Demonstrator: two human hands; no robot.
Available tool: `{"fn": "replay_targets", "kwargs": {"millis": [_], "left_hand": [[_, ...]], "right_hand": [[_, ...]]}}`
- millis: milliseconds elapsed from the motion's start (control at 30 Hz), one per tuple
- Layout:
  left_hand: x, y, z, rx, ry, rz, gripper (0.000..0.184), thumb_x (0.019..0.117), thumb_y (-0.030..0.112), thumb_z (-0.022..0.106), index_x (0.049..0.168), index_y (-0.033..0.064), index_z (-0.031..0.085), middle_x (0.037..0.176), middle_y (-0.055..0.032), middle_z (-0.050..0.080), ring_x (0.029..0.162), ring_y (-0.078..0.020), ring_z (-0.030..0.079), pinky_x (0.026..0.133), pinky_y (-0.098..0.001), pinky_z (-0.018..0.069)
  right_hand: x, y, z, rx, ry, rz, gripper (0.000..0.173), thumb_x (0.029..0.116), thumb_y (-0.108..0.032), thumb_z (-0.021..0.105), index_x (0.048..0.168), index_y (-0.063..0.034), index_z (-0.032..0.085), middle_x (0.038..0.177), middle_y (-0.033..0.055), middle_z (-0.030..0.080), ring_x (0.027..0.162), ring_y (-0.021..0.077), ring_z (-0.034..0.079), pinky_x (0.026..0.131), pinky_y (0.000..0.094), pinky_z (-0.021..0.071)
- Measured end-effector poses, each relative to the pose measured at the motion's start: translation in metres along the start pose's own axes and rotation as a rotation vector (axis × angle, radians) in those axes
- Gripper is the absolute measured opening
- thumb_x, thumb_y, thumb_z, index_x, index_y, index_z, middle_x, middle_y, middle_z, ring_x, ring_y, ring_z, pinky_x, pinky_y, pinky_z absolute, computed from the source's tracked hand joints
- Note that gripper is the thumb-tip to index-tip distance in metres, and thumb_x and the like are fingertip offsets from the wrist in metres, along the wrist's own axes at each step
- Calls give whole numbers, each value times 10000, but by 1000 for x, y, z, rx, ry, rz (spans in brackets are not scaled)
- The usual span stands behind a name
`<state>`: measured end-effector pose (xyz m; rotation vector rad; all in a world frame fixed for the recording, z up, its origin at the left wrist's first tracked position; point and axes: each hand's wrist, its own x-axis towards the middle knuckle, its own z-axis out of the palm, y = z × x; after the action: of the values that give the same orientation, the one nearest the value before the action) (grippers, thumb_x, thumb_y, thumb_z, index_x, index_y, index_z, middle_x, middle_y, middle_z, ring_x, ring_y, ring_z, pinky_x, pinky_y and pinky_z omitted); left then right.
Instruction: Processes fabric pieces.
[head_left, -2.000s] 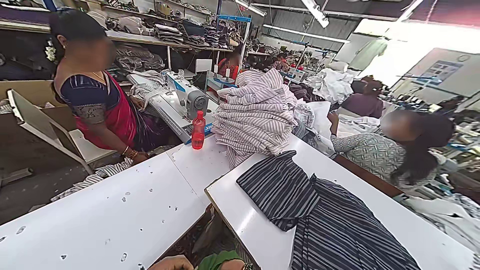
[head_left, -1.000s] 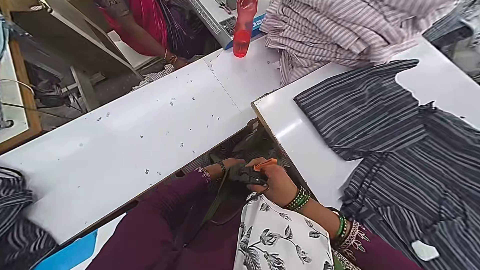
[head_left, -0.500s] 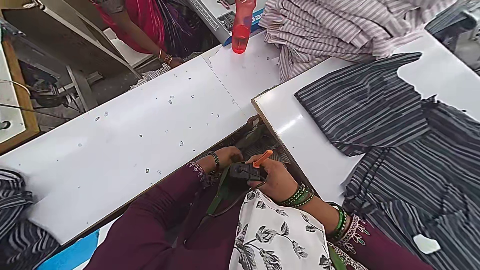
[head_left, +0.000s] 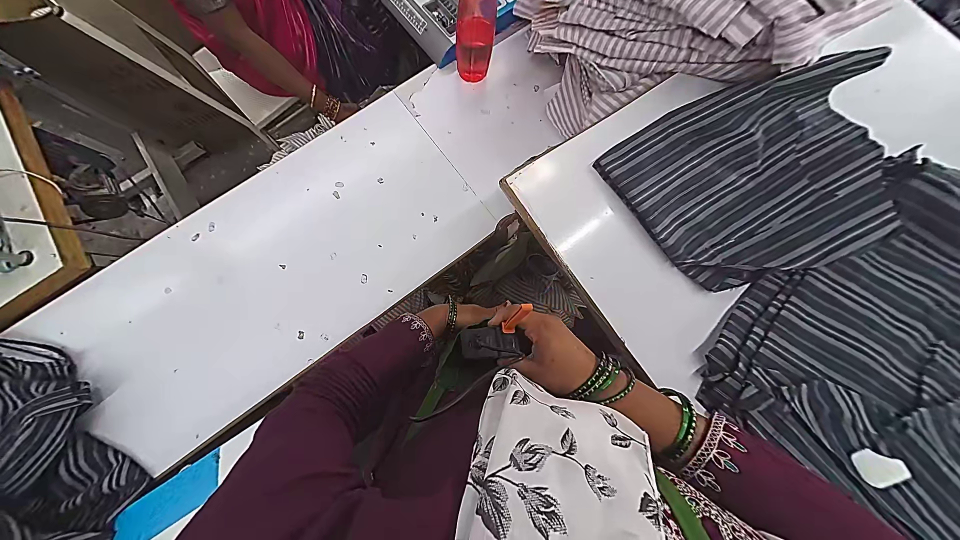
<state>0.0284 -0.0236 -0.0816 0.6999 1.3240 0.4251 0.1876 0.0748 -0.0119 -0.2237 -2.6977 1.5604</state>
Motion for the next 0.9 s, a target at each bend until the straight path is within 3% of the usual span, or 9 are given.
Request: {"fn": "replay_targets", "kwargs": {"millis": [100, 200, 300, 433, 600, 667, 733, 800, 900], "left_hand": [[24, -23, -3, -100, -45, 101, 701, 1120, 482, 167, 1407, -55, 517, 1423, -230, 548, 1337, -256, 524, 1135, -457, 382], [2, 1, 3, -166, 13, 156, 634, 1128, 369, 68, 1322, -17, 532, 1219, -84, 610, 1120, -64, 582, 1006, -274, 456], [-10, 14, 6, -189, -1, 116, 614, 1141, 322, 90, 1419, -76, 466, 1401, -199, 541, 1266, -154, 532, 1099, -320, 390], [3, -7, 10, -161, 63, 227, 535, 1140, 291, 170, 1392, -44, 502, 1337, -125, 586, 1199, -72, 556, 1059, -265, 418], [-14, 22, 16, -166, 212, 105, 493, 1141, 151, 152, 1507, -131, 326, 1560, -291, 379, 1417, -237, 428, 1161, -314, 316], [-7, 10, 11, -187, 181, 118, 550, 1132, 193, 88, 1509, -142, 307, 1585, -297, 338, 1473, -252, 364, 1206, -338, 263], [0, -4, 7, -202, 165, 129, 585, 1139, 262, 76, 1396, -92, 465, 1368, -186, 555, 1232, -134, 536, 1072, -286, 400], [5, -19, 2, -258, 126, 143, 621, 1129, 361, 50, 1247, -4, 538, 1101, -50, 616, 981, -54, 598, 906, -257, 485], [16, -40, -5, -168, 94, 196, 652, 1127, 391, 92, 1318, -37, 544, 1208, -116, 616, 1071, -102, 597, 986, -323, 474]], "right_hand": [[-2, 4, -1, -14, -25, 8, 410, 769, -40, 753, 1152, 74, 665, 1073, 221, 719, 1001, 297, 708, 900, 405, 554], [-1, 2, -6, -16, -102, 58, 426, 783, 10, 734, 1196, 79, 654, 1128, 233, 706, 1053, 312, 694, 946, 429, 536], [1, -1, -9, -84, -148, 60, 454, 788, 40, 718, 1235, 75, 646, 1219, 260, 677, 1147, 376, 663, 996, 479, 512], [2, -1, -11, -322, -166, 48, 518, 755, 16, 762, 1263, 3, 663, 1278, 253, 648, 1190, 469, 600, 961, 565, 492], [19, -21, -24, -350, -419, 534, 695, 967, -119, 668, 1582, -84, 347, 1332, 270, 575, 1181, 434, 603, 996, 550, 472], [20, -19, -25, -270, -355, 534, 490, 1010, -63, 553, 1488, -9, 461, 1161, 269, 660, 1061, 419, 653, 958, 546, 483], [19, -17, -27, -216, -245, 482, 366, 1019, -25, 495, 1372, 42, 559, 1055, 252, 685, 963, 382, 670, 910, 515, 499], [22, -17, -30, -156, -168, 474, 319, 1027, -21, 492, 1324, 48, 585, 1007, 217, 690, 887, 319, 676, 860, 454, 527], [23, -14, -28, -83, -108, 498, 287, 1034, -27, 504, 1299, 47, 586, 982, 186, 689, 819, 247, 684, 808, 383, 555]]}}
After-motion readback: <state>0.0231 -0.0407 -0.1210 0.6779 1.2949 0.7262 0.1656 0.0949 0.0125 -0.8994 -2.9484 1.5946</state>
